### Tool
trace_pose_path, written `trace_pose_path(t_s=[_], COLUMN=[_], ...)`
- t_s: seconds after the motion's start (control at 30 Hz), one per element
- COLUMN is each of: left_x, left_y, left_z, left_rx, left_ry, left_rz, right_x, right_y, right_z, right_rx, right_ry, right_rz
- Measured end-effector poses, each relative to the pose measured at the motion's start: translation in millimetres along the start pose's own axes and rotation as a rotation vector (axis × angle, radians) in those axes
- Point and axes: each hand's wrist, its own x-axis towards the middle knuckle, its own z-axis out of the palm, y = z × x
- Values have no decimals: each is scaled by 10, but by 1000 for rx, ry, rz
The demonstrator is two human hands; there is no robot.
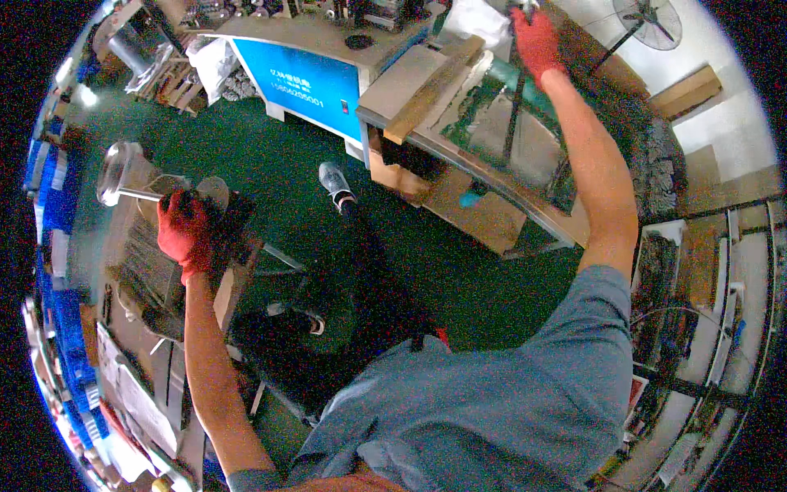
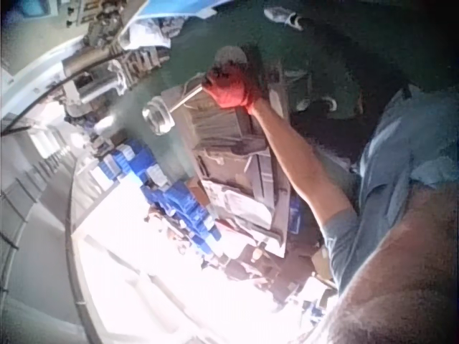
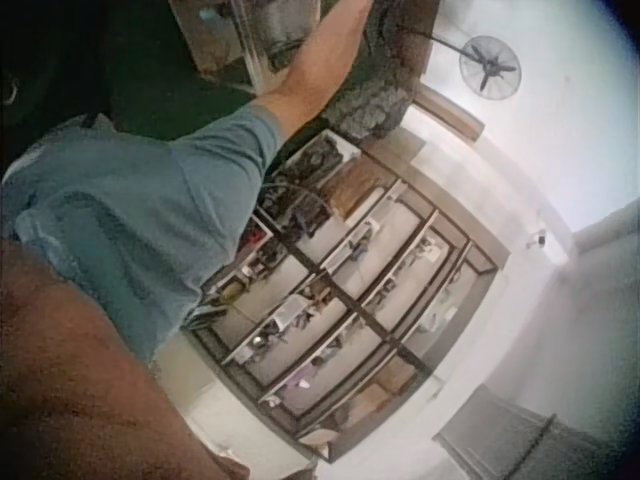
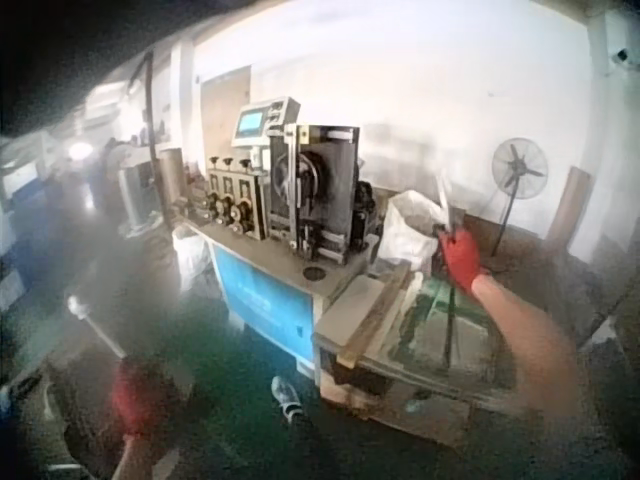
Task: Operating a manual bending and cutting machine to process metal components on a factory workbench.
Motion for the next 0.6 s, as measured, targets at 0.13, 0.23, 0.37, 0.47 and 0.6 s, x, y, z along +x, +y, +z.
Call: trace_pose_path(t_s=[0.13,0.23,0.37,0.47,0.6], left_x=[-2,35,-9,7,-2], left_y=[-28,39,-89,-3,-26], left_z=[-33,6,-65,49,1], left_rx=[-6,21,35,-5,10], left_ry=[-21,-19,-40,-28,-58], left_rz=[-23,8,6,10,1], right_x=[127,297,195,255,74], right_y=[208,848,1051,1640,1552], right_z=[-285,-631,-447,-773,-674], right_rx=[-103,23,210,149,155], right_ry=[470,439,441,427,450], right_rz=[-114,120,198,175,220])
